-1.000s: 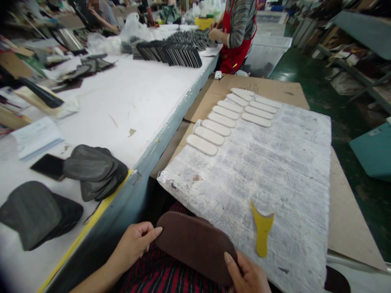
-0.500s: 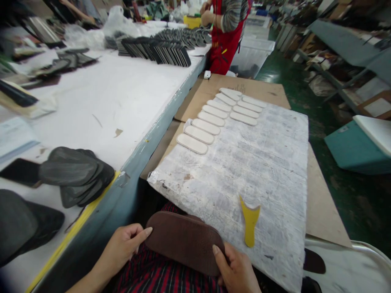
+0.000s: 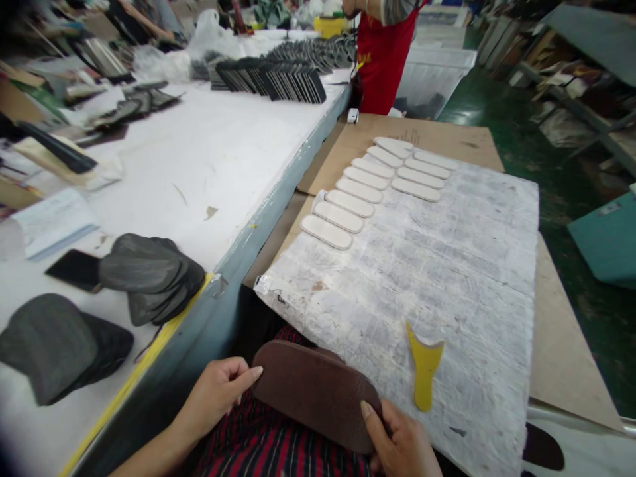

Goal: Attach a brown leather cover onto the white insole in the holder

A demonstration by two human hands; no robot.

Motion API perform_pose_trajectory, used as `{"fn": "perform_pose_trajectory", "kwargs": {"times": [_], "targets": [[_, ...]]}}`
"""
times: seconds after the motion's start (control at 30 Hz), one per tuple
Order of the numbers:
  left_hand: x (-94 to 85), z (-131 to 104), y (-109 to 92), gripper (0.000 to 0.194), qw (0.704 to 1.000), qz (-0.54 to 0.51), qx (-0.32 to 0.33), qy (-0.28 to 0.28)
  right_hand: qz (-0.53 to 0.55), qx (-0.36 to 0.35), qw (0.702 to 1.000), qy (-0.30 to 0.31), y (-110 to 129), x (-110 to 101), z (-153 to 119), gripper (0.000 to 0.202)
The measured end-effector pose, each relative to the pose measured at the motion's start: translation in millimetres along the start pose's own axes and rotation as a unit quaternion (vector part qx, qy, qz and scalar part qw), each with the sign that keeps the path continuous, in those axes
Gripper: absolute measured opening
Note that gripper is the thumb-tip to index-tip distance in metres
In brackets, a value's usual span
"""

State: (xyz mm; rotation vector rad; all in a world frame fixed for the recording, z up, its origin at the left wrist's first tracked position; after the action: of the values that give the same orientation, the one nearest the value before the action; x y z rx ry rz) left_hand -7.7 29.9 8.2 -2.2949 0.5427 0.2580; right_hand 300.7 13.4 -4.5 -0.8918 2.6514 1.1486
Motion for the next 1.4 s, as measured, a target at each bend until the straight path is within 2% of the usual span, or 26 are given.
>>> {"fn": "perform_pose_trajectory", "kwargs": {"times": [0.2, 0.3, 0.5, 0.7, 0.8, 0.87, 0.93, 1.0, 1.03, 1.1, 1.17, 1.23, 1.33, 1.4], "targets": [[1.3, 2.2, -4.3, 0.044, 1.000, -0.007, 0.005, 0.027, -0.013, 0.000, 1.000, -0.014, 9.2, -7.2, -5.5, 0.046], [-0.5, 3.6, -10.4, 0.043, 0.999, -0.004, 0.030, 0.041, -0.024, -0.005, 1.000, -0.015, 15.8, -10.7, -8.4, 0.046], [-5.7, 9.3, -17.6, 0.044, 0.994, 0.049, 0.080, 0.060, -0.028, -0.009, 1.000, -0.003, 13.3, -11.1, -6.6, 0.047], [-2.1, 10.8, -19.8, 0.042, 0.991, 0.045, 0.114, 0.061, -0.020, -0.023, 0.999, -0.014, 17.8, -13.2, -7.0, 0.046], [-3.2, 10.9, -15.8, 0.038, 0.989, 0.035, 0.110, 0.089, -0.026, -0.033, 0.999, -0.017, 19.4, -13.0, -6.8, 0.046], [-11.2, 15.6, -4.4, 0.039, 0.990, 0.024, 0.072, 0.122, -0.032, -0.036, 0.999, -0.022, 18.0, -13.0, -5.7, 0.047], [-32.4, 23.7, 10.3, 0.043, 0.995, 0.006, 0.027, 0.099, -0.030, -0.037, 0.999, -0.024, 14.7, -12.6, -3.8, 0.047], [-60.0, 30.1, 19.9, 0.042, 0.999, -0.023, 0.013, 0.020, -0.029, -0.035, 0.999, -0.019, 10.9, -11.8, -1.1, 0.047], [-70.5, 30.9, 20.6, 0.039, 0.999, -0.039, 0.023, -0.019, -0.031, -0.033, 0.999, -0.013, 9.2, -11.2, 0.3, 0.047], [-77.8, 27.2, 11.2, 0.031, 0.994, -0.049, 0.076, -0.065, -0.038, -0.027, 0.999, -0.008, 7.7, -11.2, 2.4, 0.048], [-67.8, 15.6, -13.5, 0.031, 0.982, 0.000, 0.169, -0.088, -0.043, -0.027, 0.999, -0.007, 9.9, -11.7, 2.3, 0.048], [-41.1, -2.0, -47.5, 0.035, 0.945, 0.118, 0.291, -0.087, -0.040, -0.029, 0.999, 0.001, 14.8, -10.3, -0.1, 0.047], [12.8, -26.0, -86.3, 0.044, 0.836, 0.305, 0.453, -0.050, -0.013, -0.039, 0.999, 0.021, 23.2, -4.6, -4.0, 0.042], [42.2, -29.5, -96.8, 0.055, 0.771, 0.384, 0.508, -0.018, 0.005, -0.050, 0.999, 0.022, 26.5, -2.2, -4.0, 0.040]]}}
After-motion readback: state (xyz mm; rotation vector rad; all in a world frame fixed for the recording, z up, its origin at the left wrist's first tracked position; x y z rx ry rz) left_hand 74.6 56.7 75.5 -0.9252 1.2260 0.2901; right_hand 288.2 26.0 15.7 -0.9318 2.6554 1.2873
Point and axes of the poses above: each hand's wrist, its own z-axis towards the middle knuckle, its own x-axis out of the palm, y = z × x, the point moved 7 cm from there along z, towards the middle knuckle, and after that the axes turned 8 degrees about y, right-handed, at the moved point
